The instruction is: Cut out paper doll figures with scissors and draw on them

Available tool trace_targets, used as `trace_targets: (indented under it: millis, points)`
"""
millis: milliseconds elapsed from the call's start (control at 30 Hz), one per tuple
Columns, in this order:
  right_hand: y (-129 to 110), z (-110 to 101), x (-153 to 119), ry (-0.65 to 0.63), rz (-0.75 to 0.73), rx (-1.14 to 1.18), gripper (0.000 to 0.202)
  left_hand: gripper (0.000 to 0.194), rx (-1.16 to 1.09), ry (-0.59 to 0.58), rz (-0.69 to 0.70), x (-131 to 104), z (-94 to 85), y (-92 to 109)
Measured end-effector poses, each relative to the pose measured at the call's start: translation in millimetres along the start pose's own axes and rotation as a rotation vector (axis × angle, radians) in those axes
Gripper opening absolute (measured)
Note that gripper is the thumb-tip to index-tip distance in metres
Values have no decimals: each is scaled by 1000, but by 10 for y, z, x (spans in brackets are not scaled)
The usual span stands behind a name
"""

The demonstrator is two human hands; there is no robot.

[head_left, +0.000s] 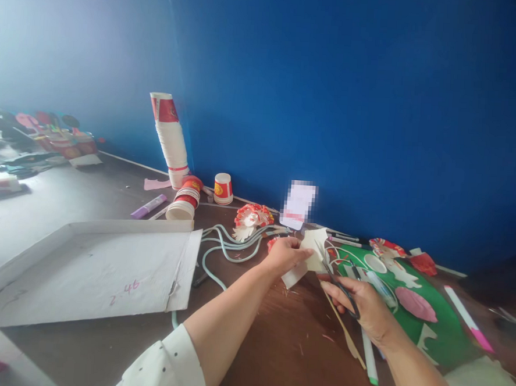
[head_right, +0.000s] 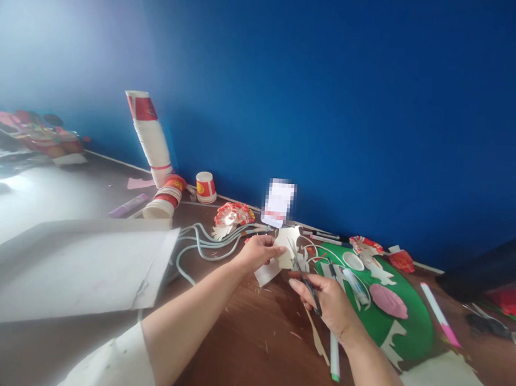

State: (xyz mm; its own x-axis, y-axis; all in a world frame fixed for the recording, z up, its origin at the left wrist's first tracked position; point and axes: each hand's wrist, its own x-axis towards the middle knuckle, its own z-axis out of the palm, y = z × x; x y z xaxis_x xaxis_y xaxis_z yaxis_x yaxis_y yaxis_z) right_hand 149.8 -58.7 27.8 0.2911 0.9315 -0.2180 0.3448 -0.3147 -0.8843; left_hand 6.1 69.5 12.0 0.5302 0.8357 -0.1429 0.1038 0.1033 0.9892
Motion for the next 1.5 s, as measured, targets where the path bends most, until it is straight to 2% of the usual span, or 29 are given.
trace_targets:
  millis: [433,867,1167,1500]
  points:
    - [-24,16,-6,32,-16,10,41,29,-71,-4,-17,-8,13,-5]
    - [-11,37,-4,49,-21,20,40,25,-100,-17,-24,8,15,-17]
    - [-59,58,-11,66,-32,-30,43,25,-92,-10,-15,41,15,-53]
    - [-1,54,14,56,-35,-15,47,26,-116,-12,-25,51,25,-64]
